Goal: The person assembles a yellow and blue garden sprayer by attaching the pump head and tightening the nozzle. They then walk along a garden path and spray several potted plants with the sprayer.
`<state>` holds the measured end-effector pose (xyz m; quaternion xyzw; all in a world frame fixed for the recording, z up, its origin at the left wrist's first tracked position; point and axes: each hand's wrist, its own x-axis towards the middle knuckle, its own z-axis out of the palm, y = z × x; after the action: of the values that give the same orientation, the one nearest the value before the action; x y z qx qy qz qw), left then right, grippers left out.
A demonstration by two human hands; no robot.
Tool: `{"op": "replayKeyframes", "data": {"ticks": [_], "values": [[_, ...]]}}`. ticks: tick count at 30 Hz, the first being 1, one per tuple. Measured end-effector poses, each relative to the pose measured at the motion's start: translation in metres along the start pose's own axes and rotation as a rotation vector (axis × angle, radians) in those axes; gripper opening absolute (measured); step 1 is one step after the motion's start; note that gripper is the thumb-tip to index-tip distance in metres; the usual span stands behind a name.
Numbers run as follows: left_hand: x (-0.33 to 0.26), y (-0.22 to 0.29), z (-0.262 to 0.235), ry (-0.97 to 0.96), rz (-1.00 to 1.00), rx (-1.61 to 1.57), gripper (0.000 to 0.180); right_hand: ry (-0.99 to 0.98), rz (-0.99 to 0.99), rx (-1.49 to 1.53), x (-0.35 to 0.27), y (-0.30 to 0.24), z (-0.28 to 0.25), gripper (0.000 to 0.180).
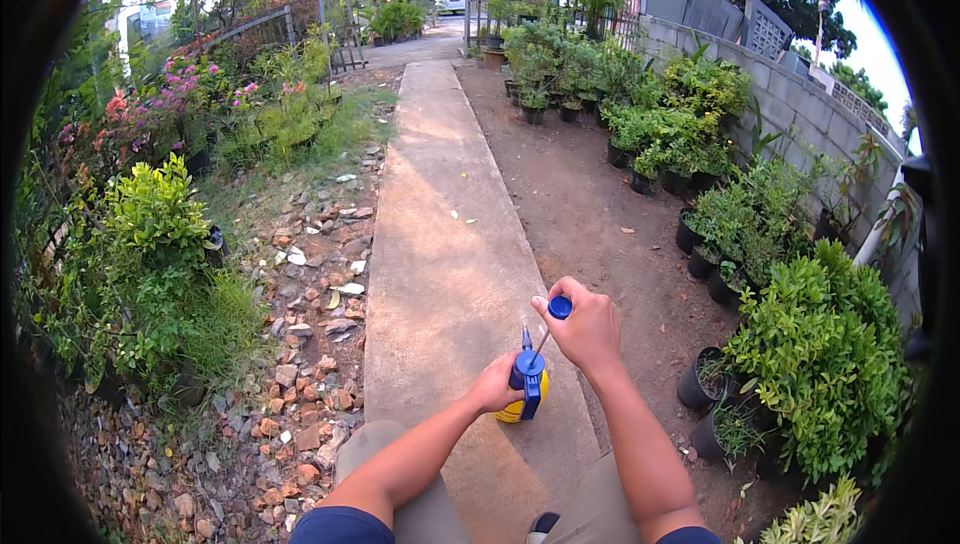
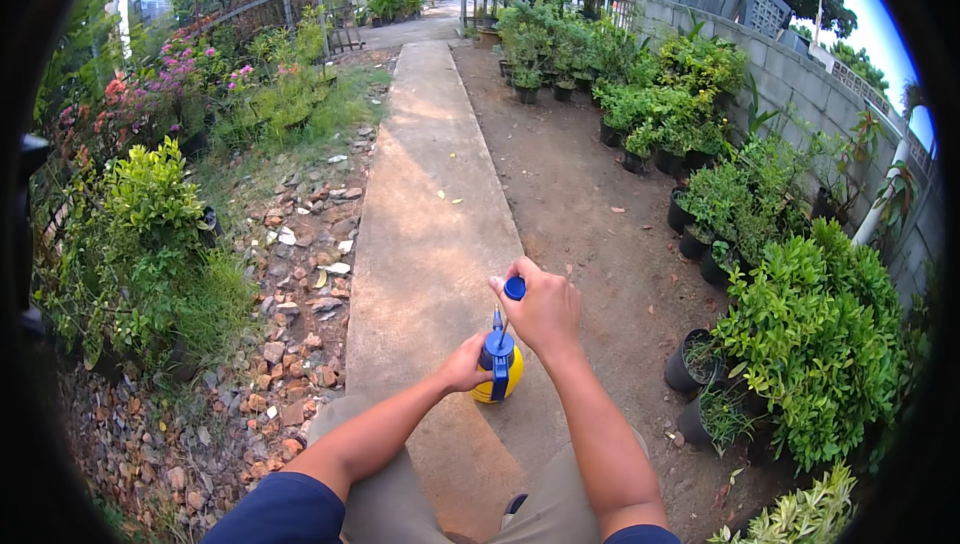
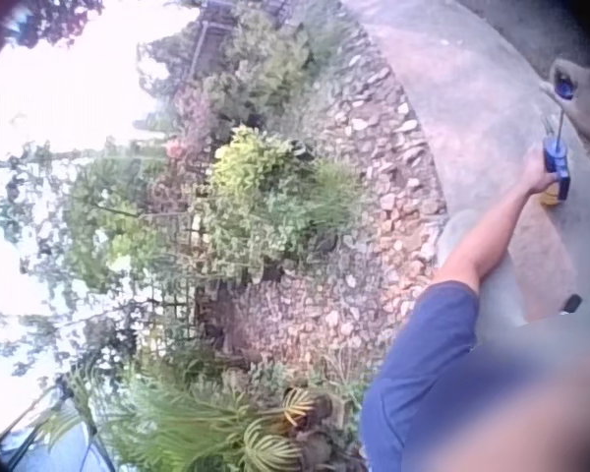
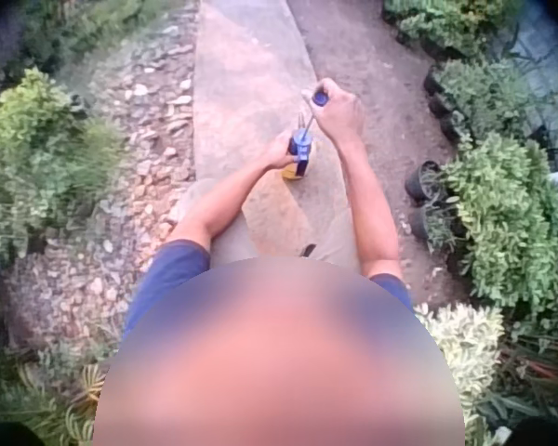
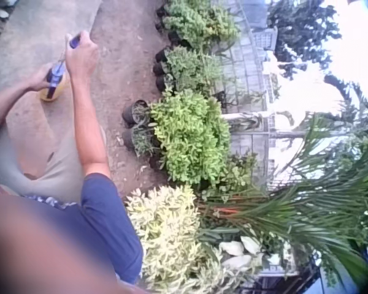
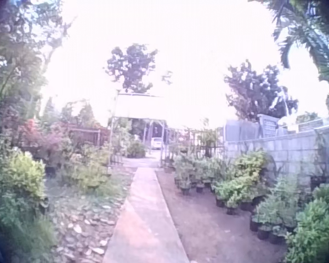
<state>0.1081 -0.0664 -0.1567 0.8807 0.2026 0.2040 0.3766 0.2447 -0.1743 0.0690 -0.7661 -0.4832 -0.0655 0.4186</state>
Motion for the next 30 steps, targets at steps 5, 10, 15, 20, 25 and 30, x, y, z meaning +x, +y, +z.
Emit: {"op": "replayKeyframes", "data": {"ticks": [5,10,15,20,25,30], "values": [[0.005,0.004,-0.001,-0.013,-0.066,-0.115,0.083,-0.074,-0.295,-0.270,-0.044,0.027,0.042,0.019],[0.009,0.005,0.000,0.003,-0.085,-0.084,0.077,-0.209,-0.292,-0.441,-0.062,0.040,0.066,0.022],[0.015,-0.004,0.006,0.000,-0.043,-0.170,0.077,0.250,-0.343,-0.225,-0.018,0.024,0.040,0.024],[0.015,-0.009,0.005,-0.003,-0.028,-0.126,0.076,-0.112,0.014,-0.188,-0.056,0.009,0.064,0.029],[0.009,-0.006,0.002,-0.022,-0.085,-0.122,0.079,0.049,-0.061,-0.120,-0.047,0.029,0.070,0.026],[0.009,0.001,-0.001,-0.006,-0.048,0.048,0.081,0.248,-0.067,0.054,-0.050,0.021,0.070,0.020]]}}
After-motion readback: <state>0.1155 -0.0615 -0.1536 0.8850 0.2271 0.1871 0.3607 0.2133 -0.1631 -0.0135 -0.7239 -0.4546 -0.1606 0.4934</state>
